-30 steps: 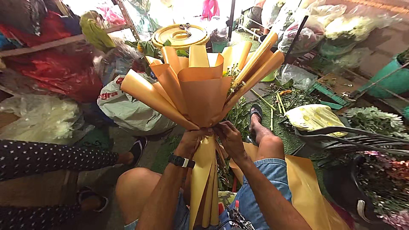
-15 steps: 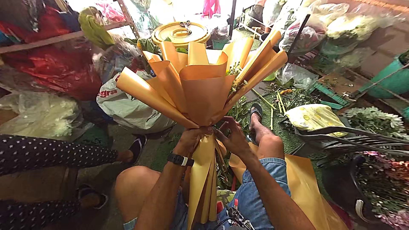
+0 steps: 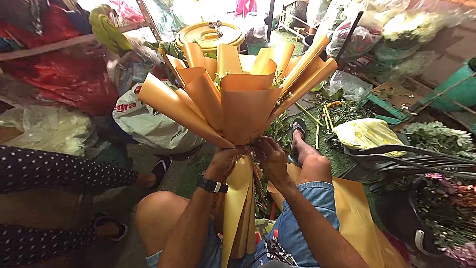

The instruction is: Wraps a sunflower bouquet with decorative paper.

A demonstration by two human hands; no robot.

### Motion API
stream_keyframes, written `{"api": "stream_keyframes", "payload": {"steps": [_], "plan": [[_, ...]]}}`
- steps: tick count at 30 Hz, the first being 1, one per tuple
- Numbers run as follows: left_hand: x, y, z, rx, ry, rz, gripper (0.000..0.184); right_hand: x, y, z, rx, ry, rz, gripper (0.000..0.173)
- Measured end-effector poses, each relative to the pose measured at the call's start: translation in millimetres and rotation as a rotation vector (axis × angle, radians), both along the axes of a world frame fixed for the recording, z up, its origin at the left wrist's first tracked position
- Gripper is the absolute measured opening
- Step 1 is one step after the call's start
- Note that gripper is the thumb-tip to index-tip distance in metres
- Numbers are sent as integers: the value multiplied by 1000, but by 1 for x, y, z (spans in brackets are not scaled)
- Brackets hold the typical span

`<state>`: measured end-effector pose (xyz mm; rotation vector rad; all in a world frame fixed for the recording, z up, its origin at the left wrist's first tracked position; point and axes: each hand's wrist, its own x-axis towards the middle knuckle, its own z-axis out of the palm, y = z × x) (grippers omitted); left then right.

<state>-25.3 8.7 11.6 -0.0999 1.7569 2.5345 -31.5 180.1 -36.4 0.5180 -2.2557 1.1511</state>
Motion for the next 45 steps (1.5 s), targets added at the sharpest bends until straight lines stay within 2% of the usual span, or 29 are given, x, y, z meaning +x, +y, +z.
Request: {"api": "stream_keyframes", "payload": {"steps": [3,8,13,20,26,29,32,33,34,35,37,39,41,43,45], "plan": [[0,0,0,1,-1,3,28,-3,-1,-5,-152,-36,113,17],[-1,-1,2,6,-15,7,29,-4,-4,-5,-187,11,129,19],[0,-4,1,49,17,-23,29,-8,1,8,-75,-77,171,18],[0,-6,0,30,29,-13,32,-11,4,13,-3,-42,189,18],[-2,-6,-4,29,57,-22,35,-12,5,29,-15,-309,251,19],[2,-7,-5,0,102,-38,34,-13,2,31,-218,-546,315,17],[6,-11,-10,-40,137,-87,31,-15,3,32,-875,-1057,552,25],[7,-11,-10,-50,125,-90,30,-18,6,29,-1008,-1235,602,30],[8,-9,-10,-53,113,-84,28,-21,10,26,-1056,-1350,642,34],[7,-8,-9,-50,100,-70,28,-22,15,26,-1014,-1389,654,33],[6,-4,-2,-26,56,-27,29,-16,23,35,-757,-1243,503,27],[2,-6,2,-14,37,-16,27,-3,28,38,-458,-833,298,34],[-1,-8,0,-3,47,-19,25,8,27,32,-167,-371,176,45],[-1,-8,0,-5,36,-13,25,10,21,27,115,-22,74,37],[1,-4,4,3,19,2,27,3,19,23,296,199,29,24]]}}
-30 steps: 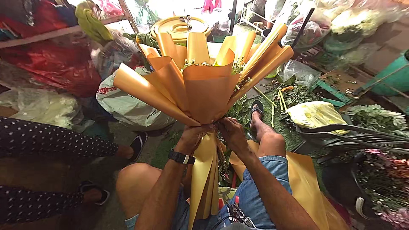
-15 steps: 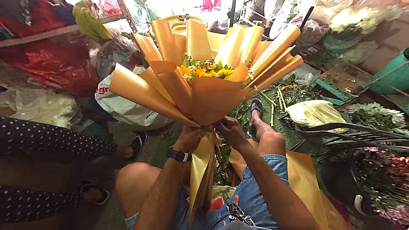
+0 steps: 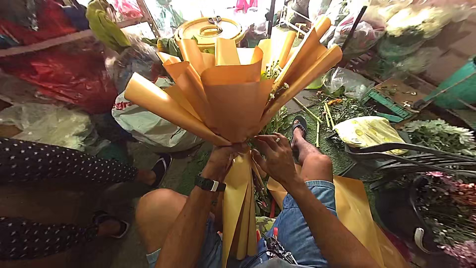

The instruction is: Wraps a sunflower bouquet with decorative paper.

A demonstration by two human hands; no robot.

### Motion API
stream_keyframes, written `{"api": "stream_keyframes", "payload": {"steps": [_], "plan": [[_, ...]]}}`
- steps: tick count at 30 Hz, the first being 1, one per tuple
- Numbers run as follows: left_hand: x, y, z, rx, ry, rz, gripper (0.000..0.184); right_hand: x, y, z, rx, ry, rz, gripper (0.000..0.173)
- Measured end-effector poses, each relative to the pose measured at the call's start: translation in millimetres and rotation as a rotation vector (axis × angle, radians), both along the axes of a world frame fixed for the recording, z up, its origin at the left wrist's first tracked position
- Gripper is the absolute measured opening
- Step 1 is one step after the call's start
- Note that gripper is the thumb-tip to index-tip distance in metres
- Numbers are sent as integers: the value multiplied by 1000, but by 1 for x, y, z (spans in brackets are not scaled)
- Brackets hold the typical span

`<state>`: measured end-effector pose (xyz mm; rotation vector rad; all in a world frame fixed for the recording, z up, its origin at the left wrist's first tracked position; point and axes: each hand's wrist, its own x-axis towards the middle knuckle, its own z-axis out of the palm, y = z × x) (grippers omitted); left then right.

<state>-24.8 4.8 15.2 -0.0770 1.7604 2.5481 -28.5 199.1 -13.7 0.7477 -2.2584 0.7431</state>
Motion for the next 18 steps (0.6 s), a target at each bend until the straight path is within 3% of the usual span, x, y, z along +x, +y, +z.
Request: {"api": "stream_keyframes", "payload": {"steps": [6,10,14,17,18], "plan": [[-1,-3,-3,53,-18,-50,21,-21,1,3,49,221,96,15],[4,-1,2,44,9,-38,27,-21,-3,0,-94,42,204,15],[10,1,3,-11,66,-42,31,-9,-11,5,-518,-561,278,13],[12,-6,-9,-66,75,-103,31,-10,-9,16,-1090,-1341,464,23],[14,-5,-8,-62,60,-115,31,-14,-4,14,-1181,-1587,536,27]]}}
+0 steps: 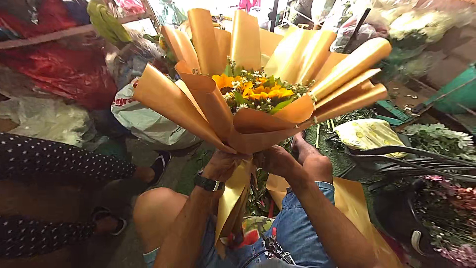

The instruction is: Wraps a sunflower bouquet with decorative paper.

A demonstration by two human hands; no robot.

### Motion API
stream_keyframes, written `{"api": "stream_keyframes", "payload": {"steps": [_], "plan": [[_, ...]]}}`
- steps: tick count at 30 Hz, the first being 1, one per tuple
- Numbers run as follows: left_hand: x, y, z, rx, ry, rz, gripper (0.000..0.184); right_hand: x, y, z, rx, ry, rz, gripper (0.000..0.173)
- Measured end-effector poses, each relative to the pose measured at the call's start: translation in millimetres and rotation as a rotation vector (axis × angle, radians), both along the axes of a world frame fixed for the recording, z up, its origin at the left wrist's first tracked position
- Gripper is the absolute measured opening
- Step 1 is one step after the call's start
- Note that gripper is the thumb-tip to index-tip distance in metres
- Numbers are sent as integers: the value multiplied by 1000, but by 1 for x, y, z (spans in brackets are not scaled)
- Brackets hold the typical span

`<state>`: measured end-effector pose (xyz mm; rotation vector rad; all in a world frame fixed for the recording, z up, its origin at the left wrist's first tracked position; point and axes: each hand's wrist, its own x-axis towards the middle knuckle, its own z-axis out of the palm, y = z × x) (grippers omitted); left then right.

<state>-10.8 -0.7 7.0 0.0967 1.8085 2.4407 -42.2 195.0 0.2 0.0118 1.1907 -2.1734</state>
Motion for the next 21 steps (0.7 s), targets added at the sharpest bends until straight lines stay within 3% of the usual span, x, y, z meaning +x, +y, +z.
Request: {"api": "stream_keyframes", "payload": {"steps": [1,3,6,8,11,14,18,21], "plan": [[1,2,3,8,-12,-1,31,-4,5,-5,-85,-114,100,31],[2,5,9,21,-7,13,30,-3,10,-4,-91,-106,168,31],[-1,3,8,35,-1,43,27,12,11,5,231,274,-23,22],[-2,3,10,49,-14,63,27,20,8,-1,561,684,-169,38],[-3,7,10,49,9,69,29,27,4,-13,774,1019,-361,24],[-4,9,9,56,16,69,30,26,3,-9,702,884,-319,18],[-4,7,1,-16,10,37,29,7,-1,-18,410,557,-303,17],[-4,6,3,-84,3,41,30,5,-1,-23,579,702,-204,20]]}}
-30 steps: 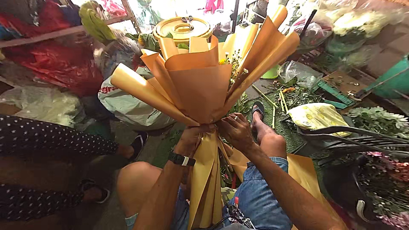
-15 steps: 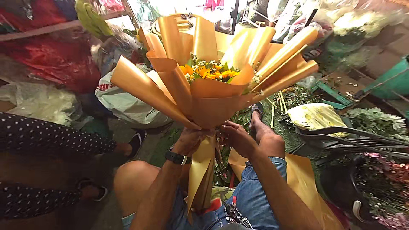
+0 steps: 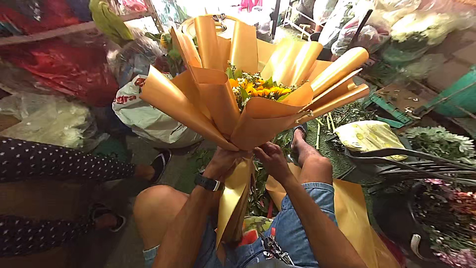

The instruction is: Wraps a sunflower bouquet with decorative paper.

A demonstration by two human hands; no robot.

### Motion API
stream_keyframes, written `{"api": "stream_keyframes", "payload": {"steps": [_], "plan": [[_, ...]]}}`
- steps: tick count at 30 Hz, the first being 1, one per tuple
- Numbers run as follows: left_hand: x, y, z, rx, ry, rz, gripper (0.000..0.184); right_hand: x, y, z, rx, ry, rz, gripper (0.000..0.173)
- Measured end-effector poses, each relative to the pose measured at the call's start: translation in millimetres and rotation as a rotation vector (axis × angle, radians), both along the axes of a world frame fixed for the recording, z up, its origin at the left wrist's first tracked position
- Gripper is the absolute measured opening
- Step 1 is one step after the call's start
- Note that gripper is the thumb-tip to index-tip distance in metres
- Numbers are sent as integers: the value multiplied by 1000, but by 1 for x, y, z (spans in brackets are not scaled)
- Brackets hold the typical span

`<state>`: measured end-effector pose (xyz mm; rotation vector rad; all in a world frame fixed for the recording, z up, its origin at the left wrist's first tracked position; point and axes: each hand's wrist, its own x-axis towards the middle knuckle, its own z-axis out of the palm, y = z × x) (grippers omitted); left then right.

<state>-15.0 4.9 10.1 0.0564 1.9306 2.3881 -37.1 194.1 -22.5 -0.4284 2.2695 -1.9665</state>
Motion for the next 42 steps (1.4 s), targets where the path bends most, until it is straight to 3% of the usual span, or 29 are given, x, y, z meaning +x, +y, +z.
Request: {"api": "stream_keyframes", "payload": {"steps": [2,4,5,7,9,10,12,14,18,22,25,29,33,37,42], "plan": [[1,-3,-3,8,6,2,29,0,3,1,-150,-82,77,20],[0,-4,-10,-14,10,-13,29,-3,-4,-9,-425,-251,37,22],[-2,-6,-12,-34,12,-30,30,-6,-9,-15,-468,-287,-12,22],[-3,-4,-10,-30,-14,-22,33,-7,-15,-19,-312,-217,-46,19],[-1,-5,-7,-5,-17,-15,34,-4,-9,-12,-92,-81,37,19],[0,-6,-8,3,-11,-13,34,-4,-4,-9,-79,-61,99,20],[0,-7,-11,13,-20,-16,34,-5,-4,-11,-265,-135,130,20],[-3,-6,-11,1,-33,-3,33,-8,-14,-14,-351,-230,25,22],[-4,-8,-10,13,-41,30,33,-8,-14,-7,25,-57,40,25],[-3,-12,-22,-48,8,48,40,-6,-19,-18,-369,-247,57,28],[-7,-17,-25,-372,73,44,47,-7,-19,-17,-132,-192,3,20],[-9,-17,-22,-409,67,82,49,10,20,-21,283,28,-159,41],[-10,-13,-28,-433,134,63,52,55,52,45,220,398,-455,36],[-10,2,-32,-820,160,87,71,71,45,132,138,915,-354,36],[-2,18,-18,-969,72,101,80,69,5,194,461,1124,-250,47]]}}
